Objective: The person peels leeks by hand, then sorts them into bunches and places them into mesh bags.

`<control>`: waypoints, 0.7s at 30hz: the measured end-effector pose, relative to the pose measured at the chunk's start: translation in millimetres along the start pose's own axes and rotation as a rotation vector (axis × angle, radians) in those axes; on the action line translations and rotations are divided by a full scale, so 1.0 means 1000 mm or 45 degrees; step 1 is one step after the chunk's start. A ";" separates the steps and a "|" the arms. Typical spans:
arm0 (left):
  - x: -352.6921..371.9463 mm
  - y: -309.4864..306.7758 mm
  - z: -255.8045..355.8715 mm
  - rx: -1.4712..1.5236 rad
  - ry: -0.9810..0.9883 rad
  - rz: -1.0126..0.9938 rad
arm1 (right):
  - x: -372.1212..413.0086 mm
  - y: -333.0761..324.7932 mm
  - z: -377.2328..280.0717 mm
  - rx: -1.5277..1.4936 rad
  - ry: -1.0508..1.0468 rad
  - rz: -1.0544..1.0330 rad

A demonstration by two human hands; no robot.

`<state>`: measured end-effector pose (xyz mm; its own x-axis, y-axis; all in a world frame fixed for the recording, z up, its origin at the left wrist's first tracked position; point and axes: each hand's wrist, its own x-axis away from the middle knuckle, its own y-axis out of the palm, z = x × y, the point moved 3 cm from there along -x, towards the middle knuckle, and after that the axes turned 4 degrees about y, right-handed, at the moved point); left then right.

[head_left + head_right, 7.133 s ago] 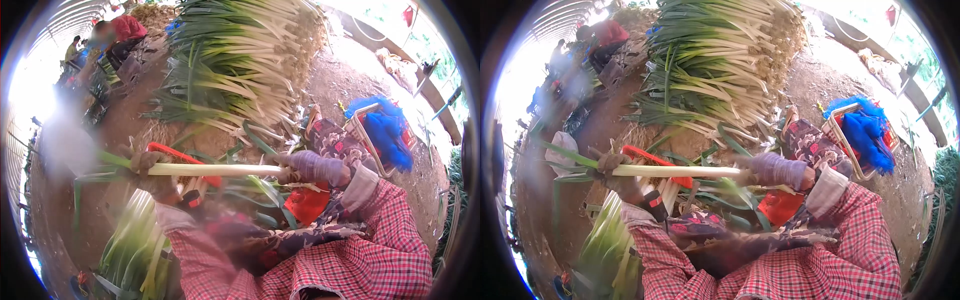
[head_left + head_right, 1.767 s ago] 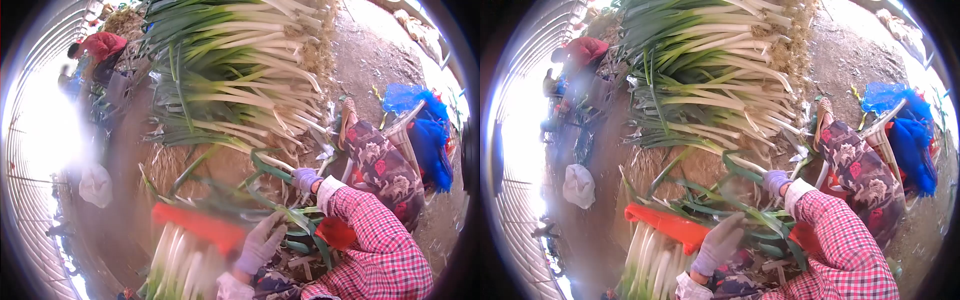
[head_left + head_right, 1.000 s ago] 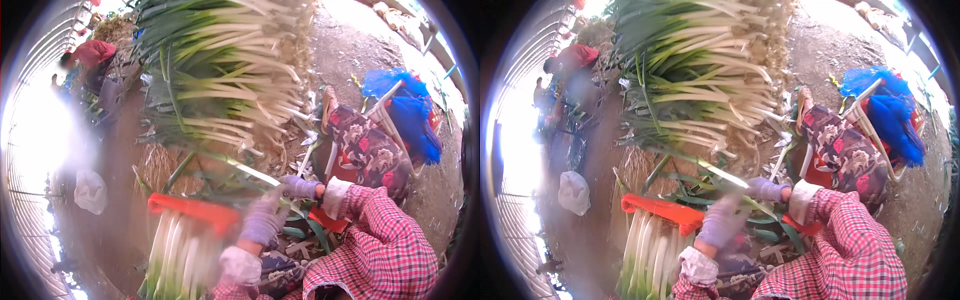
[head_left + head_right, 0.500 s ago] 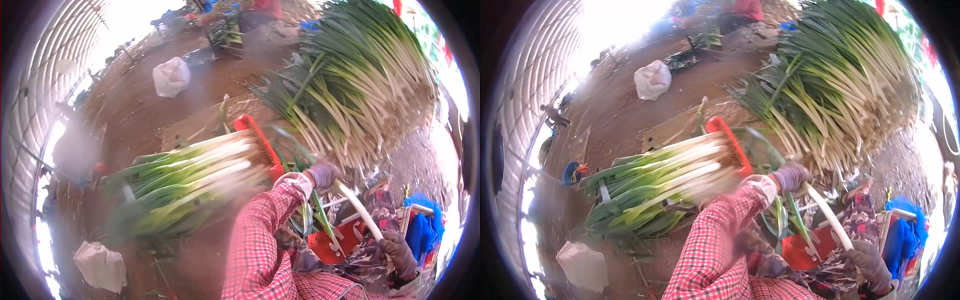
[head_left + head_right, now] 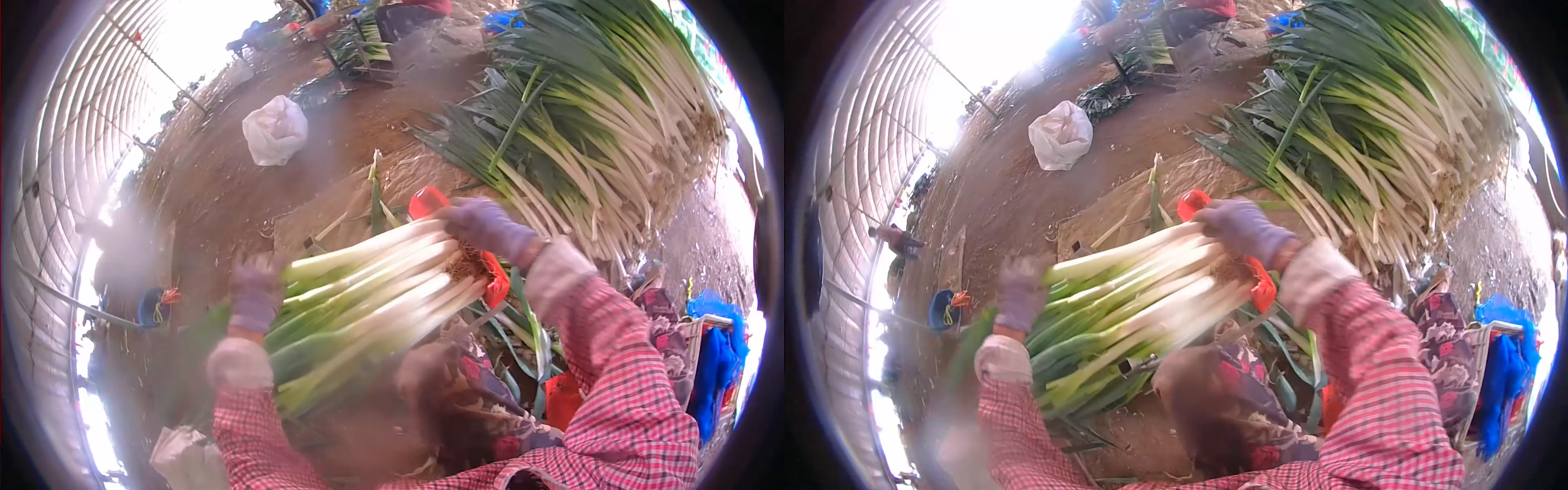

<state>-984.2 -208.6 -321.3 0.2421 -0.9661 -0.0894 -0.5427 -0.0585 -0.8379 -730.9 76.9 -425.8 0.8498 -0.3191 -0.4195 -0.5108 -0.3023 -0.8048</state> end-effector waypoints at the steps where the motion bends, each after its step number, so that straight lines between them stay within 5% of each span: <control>1: 0.006 0.033 -0.001 -0.037 0.000 -0.174 | -0.017 0.038 0.010 0.089 0.057 -0.103; 3: 0.018 0.085 0.000 0.016 0.009 -0.364 | -0.043 0.101 0.025 0.254 0.183 -0.298; 7: 0.023 0.136 0.011 0.555 -0.132 -0.425 | -0.048 0.141 0.035 0.333 0.266 -0.184; 10: 0.024 0.139 0.011 0.550 -0.132 -0.505 | -0.050 0.138 0.022 0.538 0.175 -0.164; 11: 0.024 0.138 0.009 0.547 -0.114 -0.456 | -0.053 0.131 0.016 0.342 0.208 -0.351; 14: 0.013 0.140 0.001 0.828 -0.188 -0.428 | -0.052 0.147 -0.008 0.115 0.128 -0.205; 15: 0.010 0.139 0.000 0.855 -0.223 -0.374 | -0.057 0.139 -0.013 0.072 0.242 -0.545; 21: 0.002 0.142 -0.002 0.826 -0.160 -0.249 | -0.056 0.146 -0.008 -0.044 0.285 -0.433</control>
<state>-1062.5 -219.4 -438.8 0.3991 -0.9144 0.0671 0.1021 -0.0284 -0.9944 -853.9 43.6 -517.0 0.9238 -0.3818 -0.0271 -0.2127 -0.4533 -0.8656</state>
